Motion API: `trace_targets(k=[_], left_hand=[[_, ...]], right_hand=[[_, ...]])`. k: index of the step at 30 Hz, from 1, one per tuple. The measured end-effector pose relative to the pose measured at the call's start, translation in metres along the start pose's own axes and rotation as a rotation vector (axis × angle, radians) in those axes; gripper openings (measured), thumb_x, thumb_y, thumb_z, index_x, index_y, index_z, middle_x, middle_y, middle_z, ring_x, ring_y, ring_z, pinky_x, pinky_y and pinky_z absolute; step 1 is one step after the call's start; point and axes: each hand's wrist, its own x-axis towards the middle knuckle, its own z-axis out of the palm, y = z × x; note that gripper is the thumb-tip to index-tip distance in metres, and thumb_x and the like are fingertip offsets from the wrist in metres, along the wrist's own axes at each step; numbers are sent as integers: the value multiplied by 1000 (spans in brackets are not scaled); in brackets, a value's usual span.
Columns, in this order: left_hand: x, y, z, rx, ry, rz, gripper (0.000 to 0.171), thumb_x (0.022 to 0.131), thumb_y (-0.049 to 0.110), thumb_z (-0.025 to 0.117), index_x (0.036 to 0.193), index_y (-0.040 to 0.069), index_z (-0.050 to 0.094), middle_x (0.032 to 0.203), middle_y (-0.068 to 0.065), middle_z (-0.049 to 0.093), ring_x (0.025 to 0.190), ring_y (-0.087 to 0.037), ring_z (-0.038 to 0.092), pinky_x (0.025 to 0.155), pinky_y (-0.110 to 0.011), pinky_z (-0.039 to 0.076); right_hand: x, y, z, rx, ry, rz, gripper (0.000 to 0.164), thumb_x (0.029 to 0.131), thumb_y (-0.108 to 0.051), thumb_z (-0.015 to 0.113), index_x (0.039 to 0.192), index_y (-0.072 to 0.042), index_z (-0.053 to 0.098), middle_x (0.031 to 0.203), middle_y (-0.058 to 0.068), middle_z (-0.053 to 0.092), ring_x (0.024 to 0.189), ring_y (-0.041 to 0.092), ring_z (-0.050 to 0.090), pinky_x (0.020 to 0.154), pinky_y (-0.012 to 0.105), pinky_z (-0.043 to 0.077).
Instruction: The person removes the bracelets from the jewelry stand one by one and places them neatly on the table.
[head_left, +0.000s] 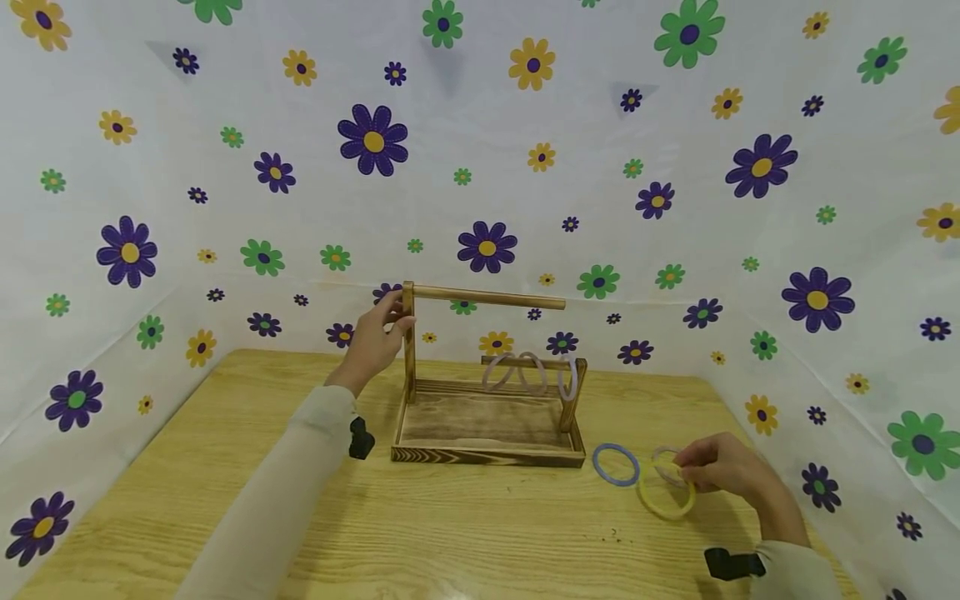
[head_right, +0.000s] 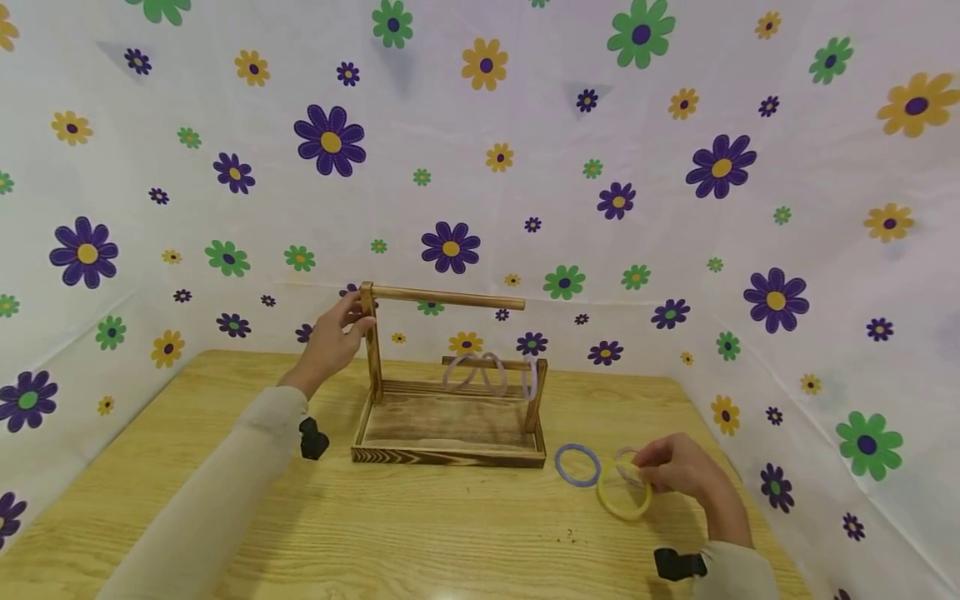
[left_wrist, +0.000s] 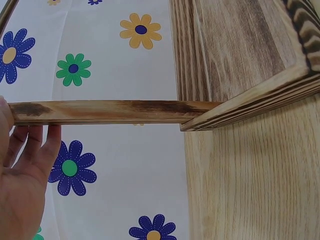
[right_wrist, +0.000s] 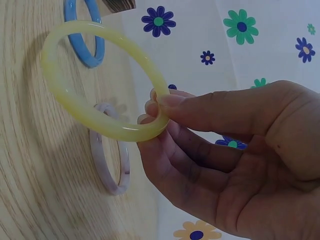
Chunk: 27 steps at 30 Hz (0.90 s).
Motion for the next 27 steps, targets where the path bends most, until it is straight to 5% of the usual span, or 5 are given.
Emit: trace_targets(k=[27], left_hand=[[0,0,0,-4,-1,-7,56,110,21,50,161,7,33,142,-22,55,139,-43,54,110,-56,51]], right_hand=[[2,18,0,-17,-66,50,21,90,3,70,106,18,70,91,9,76,76,12,68,68,33,63]])
